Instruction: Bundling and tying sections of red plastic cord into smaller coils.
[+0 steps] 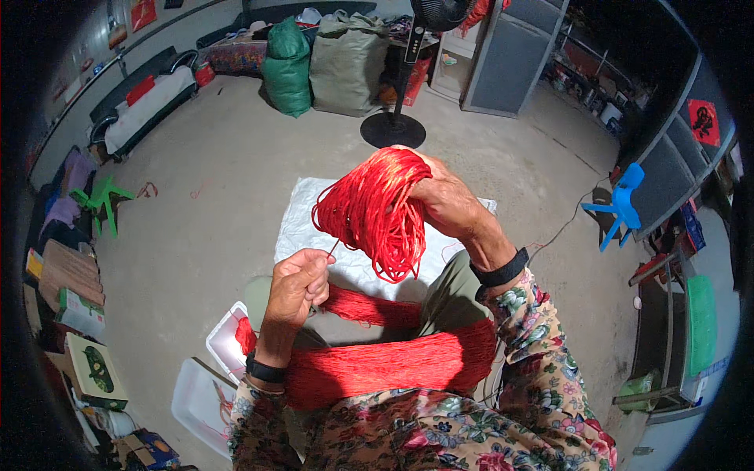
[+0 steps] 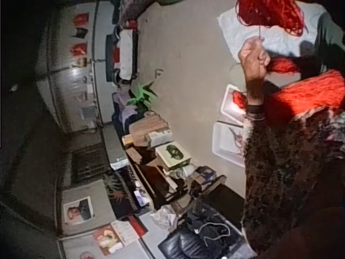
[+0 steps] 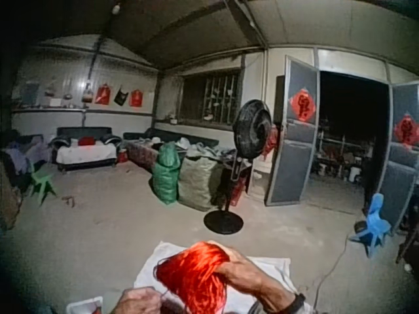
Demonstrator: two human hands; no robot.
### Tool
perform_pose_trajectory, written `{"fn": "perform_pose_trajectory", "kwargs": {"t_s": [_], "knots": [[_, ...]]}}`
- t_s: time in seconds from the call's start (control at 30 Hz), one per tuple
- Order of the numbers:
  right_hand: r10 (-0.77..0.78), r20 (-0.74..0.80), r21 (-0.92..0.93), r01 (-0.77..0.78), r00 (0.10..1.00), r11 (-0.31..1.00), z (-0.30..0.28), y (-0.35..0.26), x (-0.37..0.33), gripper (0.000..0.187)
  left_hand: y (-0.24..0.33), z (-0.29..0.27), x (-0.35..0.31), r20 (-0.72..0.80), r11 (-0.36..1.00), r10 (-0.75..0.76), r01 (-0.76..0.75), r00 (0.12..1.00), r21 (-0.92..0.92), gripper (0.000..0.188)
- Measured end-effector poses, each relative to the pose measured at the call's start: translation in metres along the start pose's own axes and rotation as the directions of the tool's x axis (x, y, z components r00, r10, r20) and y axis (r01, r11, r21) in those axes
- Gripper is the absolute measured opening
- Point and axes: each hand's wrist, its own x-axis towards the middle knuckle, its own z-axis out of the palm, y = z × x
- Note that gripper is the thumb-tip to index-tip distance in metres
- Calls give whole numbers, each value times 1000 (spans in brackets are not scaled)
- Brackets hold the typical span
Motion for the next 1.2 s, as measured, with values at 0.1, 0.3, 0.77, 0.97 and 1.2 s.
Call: {"fn": "perform_pose_trajectory", "kwargs": {"t_s": [0.1,0.3,0.77,0.97,1.2], "knots": [[-53,-6,-88,52,999,995,-1,3,1,24,1,1,0,-19,1000,1,-1,1000,-6,18],[38,-51,28,-37,998,999,0,4,0,23,3,2,1,-30,1000,7,-6,1000,15,18],[-85,47,-36,87,995,996,11,-21,-3,24,28,-2,14,-153,986,105,-83,983,147,17],[-350,61,-83,354,935,932,40,-31,-35,27,23,2,1,-173,953,147,-92,974,290,21],[-458,121,-197,473,881,858,34,-18,-40,27,46,17,12,-160,922,227,-159,961,352,21]]}}
